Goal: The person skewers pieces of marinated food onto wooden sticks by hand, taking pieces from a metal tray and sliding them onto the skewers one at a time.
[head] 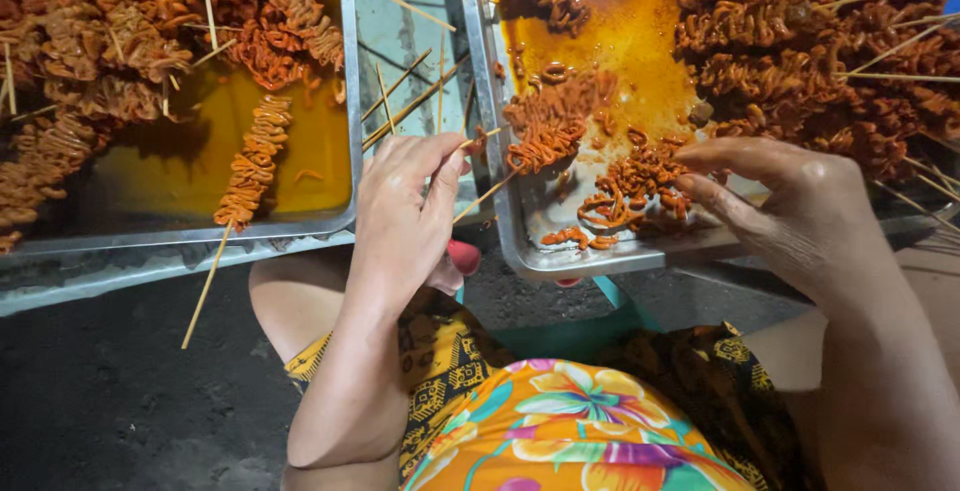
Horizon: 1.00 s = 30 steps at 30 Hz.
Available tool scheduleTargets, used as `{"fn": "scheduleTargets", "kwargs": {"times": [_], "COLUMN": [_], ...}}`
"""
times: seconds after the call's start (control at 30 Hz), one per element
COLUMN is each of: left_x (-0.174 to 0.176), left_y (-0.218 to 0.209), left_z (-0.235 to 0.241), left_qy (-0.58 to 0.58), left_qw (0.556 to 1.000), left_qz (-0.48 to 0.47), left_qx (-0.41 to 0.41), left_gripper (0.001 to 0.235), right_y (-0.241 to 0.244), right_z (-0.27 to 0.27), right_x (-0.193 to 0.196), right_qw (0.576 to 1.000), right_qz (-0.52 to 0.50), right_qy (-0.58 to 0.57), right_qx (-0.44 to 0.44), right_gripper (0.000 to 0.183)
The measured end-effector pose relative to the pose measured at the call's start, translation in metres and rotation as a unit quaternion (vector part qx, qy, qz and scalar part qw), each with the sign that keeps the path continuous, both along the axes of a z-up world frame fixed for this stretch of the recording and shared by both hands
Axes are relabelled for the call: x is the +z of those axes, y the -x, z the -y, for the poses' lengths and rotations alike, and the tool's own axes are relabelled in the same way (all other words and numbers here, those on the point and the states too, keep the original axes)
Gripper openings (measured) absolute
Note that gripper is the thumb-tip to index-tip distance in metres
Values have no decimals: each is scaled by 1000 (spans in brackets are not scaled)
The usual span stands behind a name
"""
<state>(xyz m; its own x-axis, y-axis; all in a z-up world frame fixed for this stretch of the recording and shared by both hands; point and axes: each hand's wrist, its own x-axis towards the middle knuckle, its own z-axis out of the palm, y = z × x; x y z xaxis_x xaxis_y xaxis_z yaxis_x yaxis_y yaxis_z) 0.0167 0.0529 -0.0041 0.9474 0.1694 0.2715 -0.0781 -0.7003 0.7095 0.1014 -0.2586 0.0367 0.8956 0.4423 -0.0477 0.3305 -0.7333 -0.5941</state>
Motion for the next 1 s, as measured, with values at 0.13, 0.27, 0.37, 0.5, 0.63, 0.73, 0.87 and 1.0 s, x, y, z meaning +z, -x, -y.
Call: {"fn": "scheduleTargets", "kwargs": {"times": [0.13, 0.27, 0.37, 0.5, 0.63, 0.73, 0.87, 1.0], "left_x": [11, 14, 15, 19, 21, 20, 16, 13], "left_y": [4, 6, 10, 14, 14, 14, 15, 15], "left_z": [9, 29, 44, 51, 60, 62, 64, 62], "left_qy": [102, 244, 274, 175, 161, 160, 141, 114], "left_qw": [994, 967, 957, 979, 982, 980, 987, 990], "left_qz": [-36, -64, -86, -85, -61, -101, -44, -23], "left_qx": [13, -12, -38, -62, -83, -65, -66, -76], "left_gripper": [20, 22, 26, 26, 27, 24, 20, 17], "right_y": [2, 8, 14, 23, 28, 29, 27, 25], "right_z": [-15, -37, -49, -55, -58, -56, -56, -54], "right_x": [-11, -24, -35, -45, -51, -50, -46, -43], "right_qw": [965, 911, 867, 788, 761, 758, 764, 778], "right_qz": [-224, -310, -369, -431, -413, -399, -410, -408], "right_qy": [-101, -269, -328, -433, -491, -508, -490, -468], "right_qx": [-87, -31, -72, -79, -102, -86, -91, -99], "right_gripper": [31, 35, 35, 35, 31, 28, 30, 30]}}
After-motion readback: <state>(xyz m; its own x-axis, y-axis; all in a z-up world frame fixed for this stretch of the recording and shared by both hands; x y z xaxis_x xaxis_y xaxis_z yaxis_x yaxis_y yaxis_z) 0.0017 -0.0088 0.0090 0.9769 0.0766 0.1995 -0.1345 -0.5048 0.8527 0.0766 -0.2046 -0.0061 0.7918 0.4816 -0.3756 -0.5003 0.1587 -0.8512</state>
